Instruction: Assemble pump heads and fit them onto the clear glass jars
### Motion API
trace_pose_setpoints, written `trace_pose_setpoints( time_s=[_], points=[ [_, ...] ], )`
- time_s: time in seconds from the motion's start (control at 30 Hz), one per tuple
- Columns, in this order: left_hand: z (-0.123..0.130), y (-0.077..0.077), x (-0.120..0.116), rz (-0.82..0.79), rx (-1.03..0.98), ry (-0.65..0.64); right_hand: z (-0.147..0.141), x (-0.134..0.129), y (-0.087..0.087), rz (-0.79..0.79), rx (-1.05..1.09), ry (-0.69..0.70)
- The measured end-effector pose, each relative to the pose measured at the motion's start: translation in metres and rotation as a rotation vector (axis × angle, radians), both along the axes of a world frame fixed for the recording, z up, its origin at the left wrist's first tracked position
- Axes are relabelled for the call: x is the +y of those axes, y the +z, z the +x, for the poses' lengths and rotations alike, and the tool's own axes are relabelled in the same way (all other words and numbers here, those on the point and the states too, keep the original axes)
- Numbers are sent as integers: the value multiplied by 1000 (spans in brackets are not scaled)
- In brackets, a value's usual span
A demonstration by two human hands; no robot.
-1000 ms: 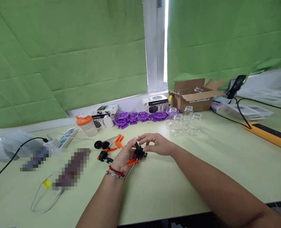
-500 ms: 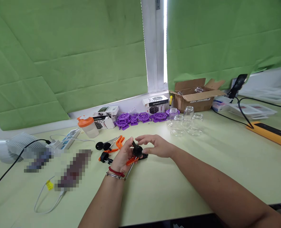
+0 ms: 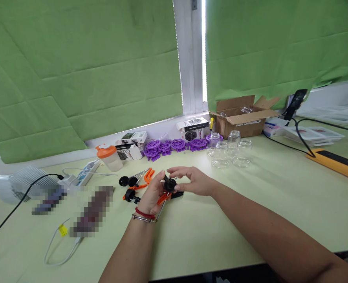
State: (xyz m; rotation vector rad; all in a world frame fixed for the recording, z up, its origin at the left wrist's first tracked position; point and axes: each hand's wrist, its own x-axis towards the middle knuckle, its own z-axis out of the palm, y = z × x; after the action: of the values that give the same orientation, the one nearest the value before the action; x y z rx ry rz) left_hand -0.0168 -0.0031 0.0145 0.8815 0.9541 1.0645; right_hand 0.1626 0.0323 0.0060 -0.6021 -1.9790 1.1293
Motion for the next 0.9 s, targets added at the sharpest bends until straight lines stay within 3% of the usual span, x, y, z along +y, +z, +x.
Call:
trace_pose_setpoints(
  time_s=[0.07, 0.2, 0.33, 0.47, 0.57, 0.9],
  points=[
    [1, 0, -1, 10, 4, 13, 0, 0, 0, 8, 35, -46],
    [0, 0, -1, 9, 7, 18, 1, 0, -1, -11, -5, 23],
    [0, 0, 0, 13, 0, 29, 1, 0, -1, -14, 51, -44],
    [0, -1, 0, 30, 3, 13, 0, -1, 0, -32, 41, 15],
    [0, -3, 0, 36, 15, 20, 0, -2, 1, -30, 84, -34],
    [2, -1, 0, 47, 35, 16, -1, -4, 3, -36, 22, -18]
  ],
)
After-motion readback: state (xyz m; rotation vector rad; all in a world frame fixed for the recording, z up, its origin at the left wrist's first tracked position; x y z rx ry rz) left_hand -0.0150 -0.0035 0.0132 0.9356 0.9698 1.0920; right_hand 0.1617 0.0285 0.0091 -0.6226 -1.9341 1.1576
